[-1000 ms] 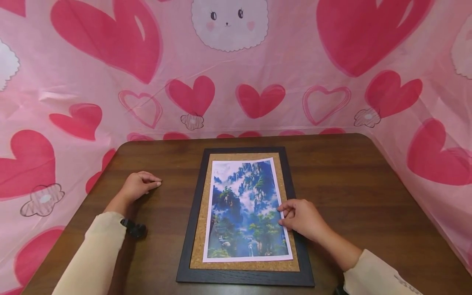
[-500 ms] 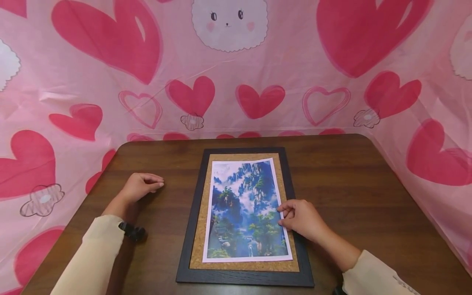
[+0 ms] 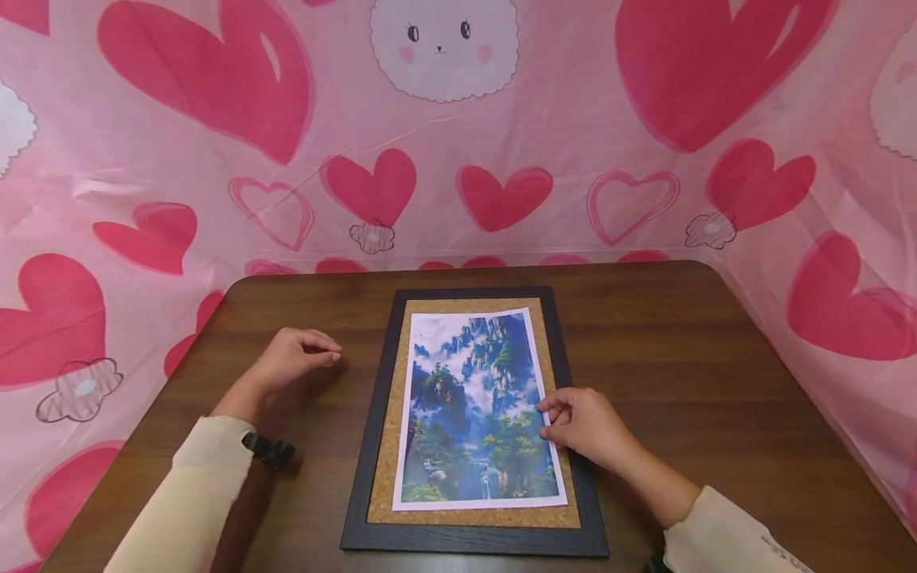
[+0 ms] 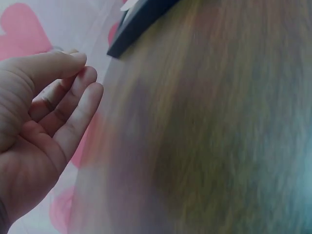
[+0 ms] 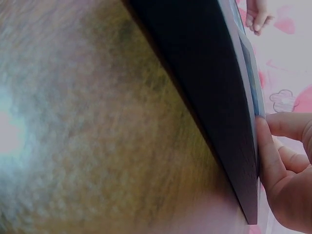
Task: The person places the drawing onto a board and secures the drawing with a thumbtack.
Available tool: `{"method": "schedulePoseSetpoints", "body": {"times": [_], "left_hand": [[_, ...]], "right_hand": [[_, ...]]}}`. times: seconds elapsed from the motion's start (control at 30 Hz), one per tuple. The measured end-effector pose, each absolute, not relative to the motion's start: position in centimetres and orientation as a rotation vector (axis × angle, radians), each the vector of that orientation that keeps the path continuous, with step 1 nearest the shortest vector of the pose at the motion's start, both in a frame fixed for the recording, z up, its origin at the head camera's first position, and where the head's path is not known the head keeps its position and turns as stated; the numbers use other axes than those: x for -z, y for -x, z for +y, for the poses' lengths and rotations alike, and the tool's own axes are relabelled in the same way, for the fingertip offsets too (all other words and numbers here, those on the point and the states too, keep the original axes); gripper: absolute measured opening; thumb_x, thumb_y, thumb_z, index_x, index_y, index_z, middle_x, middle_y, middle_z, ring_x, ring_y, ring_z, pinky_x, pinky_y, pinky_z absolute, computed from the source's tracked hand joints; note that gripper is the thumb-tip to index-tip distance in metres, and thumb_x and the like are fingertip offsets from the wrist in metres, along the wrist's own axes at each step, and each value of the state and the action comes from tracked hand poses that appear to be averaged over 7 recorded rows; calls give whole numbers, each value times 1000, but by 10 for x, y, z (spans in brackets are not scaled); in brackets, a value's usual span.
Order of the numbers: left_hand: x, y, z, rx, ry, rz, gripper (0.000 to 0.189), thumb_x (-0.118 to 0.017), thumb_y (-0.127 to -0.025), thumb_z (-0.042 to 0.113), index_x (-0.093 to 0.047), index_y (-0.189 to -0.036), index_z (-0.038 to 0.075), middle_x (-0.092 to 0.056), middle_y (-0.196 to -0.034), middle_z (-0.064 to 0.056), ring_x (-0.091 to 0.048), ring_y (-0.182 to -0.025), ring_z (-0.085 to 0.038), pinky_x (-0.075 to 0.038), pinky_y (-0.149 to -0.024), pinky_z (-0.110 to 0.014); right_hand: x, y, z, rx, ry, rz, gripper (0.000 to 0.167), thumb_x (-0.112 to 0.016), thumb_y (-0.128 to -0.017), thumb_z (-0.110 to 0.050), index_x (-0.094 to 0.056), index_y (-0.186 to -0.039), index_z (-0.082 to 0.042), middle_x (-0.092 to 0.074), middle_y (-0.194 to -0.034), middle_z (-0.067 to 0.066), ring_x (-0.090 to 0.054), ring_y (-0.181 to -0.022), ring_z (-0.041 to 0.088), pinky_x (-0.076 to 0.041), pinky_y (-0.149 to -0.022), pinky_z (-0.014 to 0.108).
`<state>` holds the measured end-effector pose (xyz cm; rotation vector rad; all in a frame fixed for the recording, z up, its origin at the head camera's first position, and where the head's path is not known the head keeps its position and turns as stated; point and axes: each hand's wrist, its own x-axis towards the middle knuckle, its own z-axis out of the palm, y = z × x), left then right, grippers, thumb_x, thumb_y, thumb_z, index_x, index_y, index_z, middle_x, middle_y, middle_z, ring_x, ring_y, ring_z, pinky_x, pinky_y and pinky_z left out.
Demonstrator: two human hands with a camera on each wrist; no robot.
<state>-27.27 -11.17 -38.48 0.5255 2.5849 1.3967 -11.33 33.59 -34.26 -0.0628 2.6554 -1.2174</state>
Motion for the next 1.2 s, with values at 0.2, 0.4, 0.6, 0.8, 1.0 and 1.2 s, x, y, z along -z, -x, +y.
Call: {"method": "schedulePoseSetpoints", "body": {"times": [0.2, 0.4, 0.6, 0.8, 1.0, 1.2], "left_hand": [[374, 269, -93, -1532, -560, 2444, 19, -76, -85, 8, -75, -101, -2, -68, -100, -12, -64, -88, -25, -56, -76, -28], [369, 267, -72, -1626, -471, 2342, 23, -77, -86, 17, -76, -103, 2, -66, -101, -10, -65, -90, -27, -57, -80, -35], [363, 264, -49, -1702, -472, 2327, 23, -77, -86, 18, -76, -104, 4, -63, -103, -6, -59, -96, -28, -56, -81, -33], [360, 265, -29, -1724, -560, 2344, 20, -75, -86, 10, -76, -104, 2, -63, -102, -6, -56, -99, -27, -56, -82, -32], [361, 266, -14, -1701, -593, 2326, 22, -72, -88, 7, -74, -109, 2, -63, -106, -5, -56, -103, -26, -55, -85, -31], [362, 267, -2, -1630, -617, 2353, 20, -71, -89, 7, -75, -109, 3, -64, -105, -5, -56, -102, -24, -55, -84, -31]], "right_hand": [[343, 114, 337, 1228, 72, 2646, 27, -80, -79, -6, -68, -103, 2, -62, -73, 4, -60, -62, 21, -54, -55, 28], [344, 114, 337, 1239, 102, 2640, 28, -79, -80, -6, -68, -103, 3, -62, -73, 4, -60, -61, 21, -54, -54, 29], [344, 114, 338, 1249, 96, 2641, 28, -79, -80, -6, -68, -103, 4, -62, -73, 4, -60, -61, 20, -54, -54, 29], [345, 113, 338, 1249, 103, 2643, 28, -80, -79, -6, -68, -103, 4, -63, -73, 4, -60, -61, 20, -54, -55, 28], [345, 113, 338, 1254, 101, 2641, 28, -79, -79, -6, -68, -103, 4, -62, -73, 4, -60, -61, 20, -54, -55, 28], [345, 114, 338, 1261, 104, 2637, 28, -79, -80, -5, -68, -103, 4, -63, -74, 4, -61, -61, 20, -54, -55, 28]]}}
